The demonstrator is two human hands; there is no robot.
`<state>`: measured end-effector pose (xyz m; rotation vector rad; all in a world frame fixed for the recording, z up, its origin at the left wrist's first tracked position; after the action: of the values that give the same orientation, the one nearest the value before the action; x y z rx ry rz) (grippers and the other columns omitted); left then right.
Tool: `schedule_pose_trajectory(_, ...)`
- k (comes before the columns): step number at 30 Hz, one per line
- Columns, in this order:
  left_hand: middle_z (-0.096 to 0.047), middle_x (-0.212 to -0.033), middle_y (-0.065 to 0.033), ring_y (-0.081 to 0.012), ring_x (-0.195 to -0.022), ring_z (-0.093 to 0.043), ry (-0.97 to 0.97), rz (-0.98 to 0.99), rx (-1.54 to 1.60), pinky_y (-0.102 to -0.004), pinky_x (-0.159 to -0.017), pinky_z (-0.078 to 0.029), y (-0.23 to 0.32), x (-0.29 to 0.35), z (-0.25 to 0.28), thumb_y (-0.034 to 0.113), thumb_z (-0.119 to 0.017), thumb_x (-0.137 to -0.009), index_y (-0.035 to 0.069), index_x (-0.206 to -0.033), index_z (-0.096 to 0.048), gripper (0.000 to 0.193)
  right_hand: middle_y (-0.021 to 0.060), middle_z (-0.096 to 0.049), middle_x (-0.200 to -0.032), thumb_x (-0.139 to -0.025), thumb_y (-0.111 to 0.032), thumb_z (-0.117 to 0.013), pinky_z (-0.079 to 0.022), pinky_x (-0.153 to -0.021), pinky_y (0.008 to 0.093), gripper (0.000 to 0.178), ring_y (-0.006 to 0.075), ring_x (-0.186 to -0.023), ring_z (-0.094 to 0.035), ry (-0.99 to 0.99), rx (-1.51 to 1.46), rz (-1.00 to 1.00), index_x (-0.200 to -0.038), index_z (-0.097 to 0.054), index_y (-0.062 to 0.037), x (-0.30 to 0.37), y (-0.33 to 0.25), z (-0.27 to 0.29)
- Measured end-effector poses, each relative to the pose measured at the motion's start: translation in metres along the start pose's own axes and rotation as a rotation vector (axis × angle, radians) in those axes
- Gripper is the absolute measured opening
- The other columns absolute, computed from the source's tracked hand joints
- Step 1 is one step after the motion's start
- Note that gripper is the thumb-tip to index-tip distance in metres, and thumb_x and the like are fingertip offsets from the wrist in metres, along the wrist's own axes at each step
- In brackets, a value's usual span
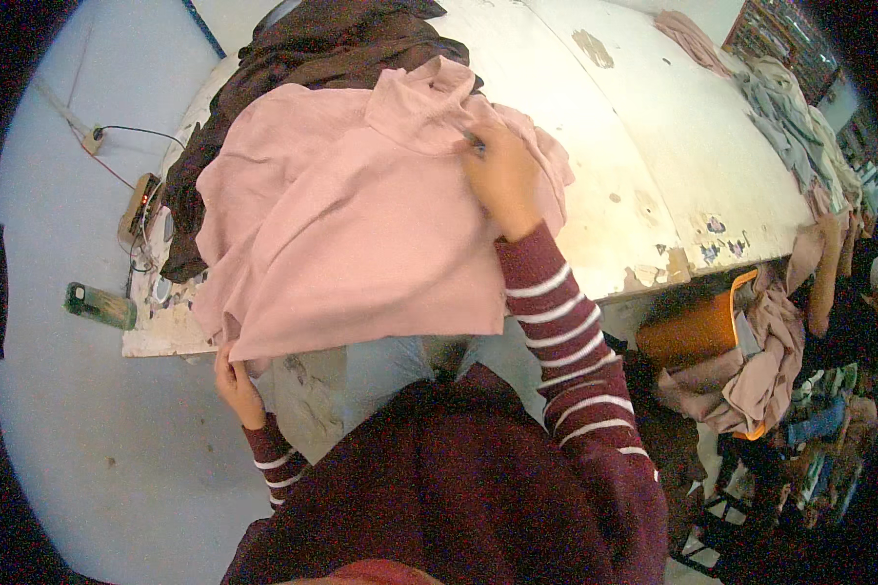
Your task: The person uses small scissors to cut a pink garment on a work table, repeatedly snipping seams and edges while repositioning the fabric. A brown garment is briefly moved aside, and the pink garment is turned and adjusted throughout the process.
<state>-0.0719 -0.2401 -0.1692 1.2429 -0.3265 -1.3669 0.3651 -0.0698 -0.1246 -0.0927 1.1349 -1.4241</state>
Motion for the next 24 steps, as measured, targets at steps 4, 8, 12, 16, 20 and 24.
schedule_pose_trajectory(4, -0.061, -0.123, -0.0206, -0.0300, -0.110, -0.059, -0.021, 0.073, -0.032, -0.0376, -0.098, -0.041, -0.010, 0.000, -0.003, 0.014, -0.046, -0.096, -0.006, -0.124, -0.056, 0.036, 0.0060, -0.068, -0.084, -0.079, -0.011, -0.070, -0.048, -0.069, 0.0289, 0.010, 0.0155, -0.078, -0.062, 0.332, -0.174, 0.015, -0.085, -0.068, -0.0031, 0.005, 0.049, 0.079)
schedule_pose_trajectory(8, -0.061, -0.122, -0.0208, -0.0312, -0.111, -0.058, 0.035, -0.015, -0.006, -0.0401, -0.099, -0.041, -0.012, -0.002, -0.009, 0.014, -0.047, -0.095, -0.007, -0.117, -0.060, 0.033, 0.0093, -0.069, -0.085, -0.088, -0.029, -0.067, -0.048, -0.077, 0.0287, 0.029, 0.0168, -0.082, -0.064, 0.456, -0.008, -0.337, -0.088, -0.069, -0.0009, 0.010, 0.117, 0.142)
schedule_pose_trajectory(12, -0.062, -0.119, -0.0211, -0.0316, -0.111, -0.058, 0.079, -0.104, -0.007, -0.0416, -0.097, -0.043, -0.011, 0.002, -0.015, 0.019, -0.054, -0.092, -0.006, -0.109, -0.064, 0.031, 0.0185, -0.064, -0.114, -0.086, -0.031, -0.068, -0.042, -0.098, 0.0352, 0.048, 0.0233, -0.113, -0.057, 0.092, -0.172, -0.272, -0.119, -0.061, 0.0026, -0.001, 0.117, 0.078)
schedule_pose_trajectory(16, -0.063, -0.115, -0.0215, -0.0326, -0.110, -0.059, 0.002, -0.256, -0.292, -0.0414, -0.095, -0.045, 0.000, -0.001, 0.000, 0.019, -0.059, -0.086, -0.003, -0.110, -0.065, 0.033, 0.0103, -0.064, -0.081, -0.079, -0.025, -0.074, -0.048, -0.068, 0.0296, 0.040, 0.0161, -0.075, -0.059, -0.118, 0.046, -0.234, -0.098, -0.065, 0.0079, 0.009, 0.092, 0.049)
schedule_pose_trajectory(20, -0.064, -0.113, -0.0214, -0.0342, -0.111, -0.058, 0.182, -0.160, -0.394, -0.0406, -0.097, -0.043, -0.006, -0.016, 0.072, 0.011, -0.055, -0.084, -0.001, -0.111, -0.065, 0.030, 0.0041, -0.059, -0.068, -0.074, -0.024, -0.077, -0.044, -0.058, 0.0283, 0.036, 0.0106, -0.065, -0.051, -0.365, -0.189, -0.323, -0.085, -0.064, 0.0075, 0.053, 0.063, 0.072)
schedule_pose_trajectory(24, -0.063, -0.115, -0.0223, -0.0365, -0.114, -0.055, -0.005, 0.100, -0.466, -0.0394, -0.101, -0.039, -0.040, -0.026, 0.082, 0.002, -0.050, -0.084, 0.000, -0.115, -0.063, 0.034, 0.0031, -0.062, -0.068, -0.077, -0.018, -0.076, -0.046, -0.059, 0.0270, 0.027, 0.0093, -0.064, -0.054, -0.713, -0.107, -0.440, -0.086, -0.068, 0.0059, 0.113, 0.036, 0.078)
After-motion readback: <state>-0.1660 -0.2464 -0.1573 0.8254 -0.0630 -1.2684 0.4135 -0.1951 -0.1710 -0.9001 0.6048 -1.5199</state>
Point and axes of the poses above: each hand's wrist, its own x-axis away from the middle knuckle, its own z-axis out of the back of the hand, y = z × x, the point moved 9 cm from there along -x, towards the middle knuckle
